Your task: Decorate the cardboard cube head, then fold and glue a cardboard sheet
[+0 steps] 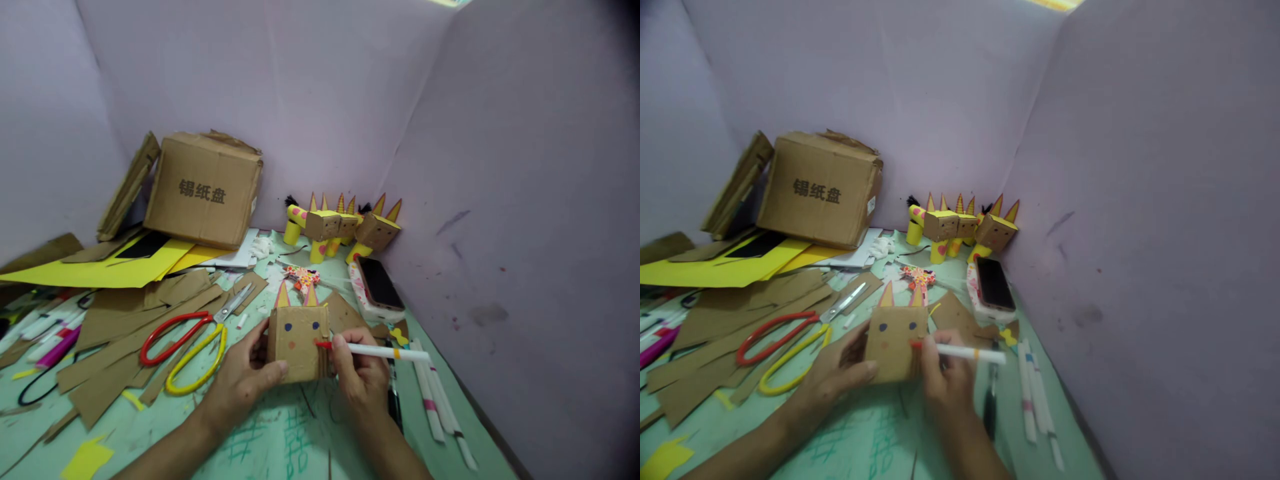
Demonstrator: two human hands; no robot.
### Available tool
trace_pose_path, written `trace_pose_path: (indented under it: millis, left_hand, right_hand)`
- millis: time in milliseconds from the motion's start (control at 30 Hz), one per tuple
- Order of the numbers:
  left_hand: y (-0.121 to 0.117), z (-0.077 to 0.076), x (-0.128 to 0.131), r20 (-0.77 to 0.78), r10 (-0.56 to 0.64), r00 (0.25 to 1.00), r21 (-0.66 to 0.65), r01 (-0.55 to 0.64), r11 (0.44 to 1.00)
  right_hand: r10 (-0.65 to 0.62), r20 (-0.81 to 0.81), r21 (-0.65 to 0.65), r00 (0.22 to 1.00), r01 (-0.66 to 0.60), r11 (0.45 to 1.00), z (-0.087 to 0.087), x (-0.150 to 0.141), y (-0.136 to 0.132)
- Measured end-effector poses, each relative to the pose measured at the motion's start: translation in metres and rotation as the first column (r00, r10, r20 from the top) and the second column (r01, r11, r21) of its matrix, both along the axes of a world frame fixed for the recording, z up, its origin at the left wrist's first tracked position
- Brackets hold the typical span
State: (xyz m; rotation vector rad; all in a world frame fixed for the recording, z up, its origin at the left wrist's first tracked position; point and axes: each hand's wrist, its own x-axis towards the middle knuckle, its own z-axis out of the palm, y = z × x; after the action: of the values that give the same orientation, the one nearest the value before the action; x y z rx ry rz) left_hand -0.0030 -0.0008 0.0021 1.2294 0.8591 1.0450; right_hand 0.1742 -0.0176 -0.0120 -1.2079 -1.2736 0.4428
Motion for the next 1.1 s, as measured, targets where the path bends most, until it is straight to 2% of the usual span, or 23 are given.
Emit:
trace_pose_path:
  millis: [267, 1100]
  left_hand:
    - [-0.0027, -0.0018, -0.001, -0.014, 0.004, 1.0, -0.009, -0.005, 1.0]
    - [-0.0023, 0.0009, -0.0008, -0.029, 0.005, 1.0, -0.009, -0.005, 1.0]
  right_hand:
    - [0.017, 0.017, 0.031, 1.0, -0.017, 0.999, 0.004, -0.0025, -0.0005]
    - [-0.005, 0.062, 0.029, 0.998, 0.003, 1.0, 0.0012, -0.0023, 0.001]
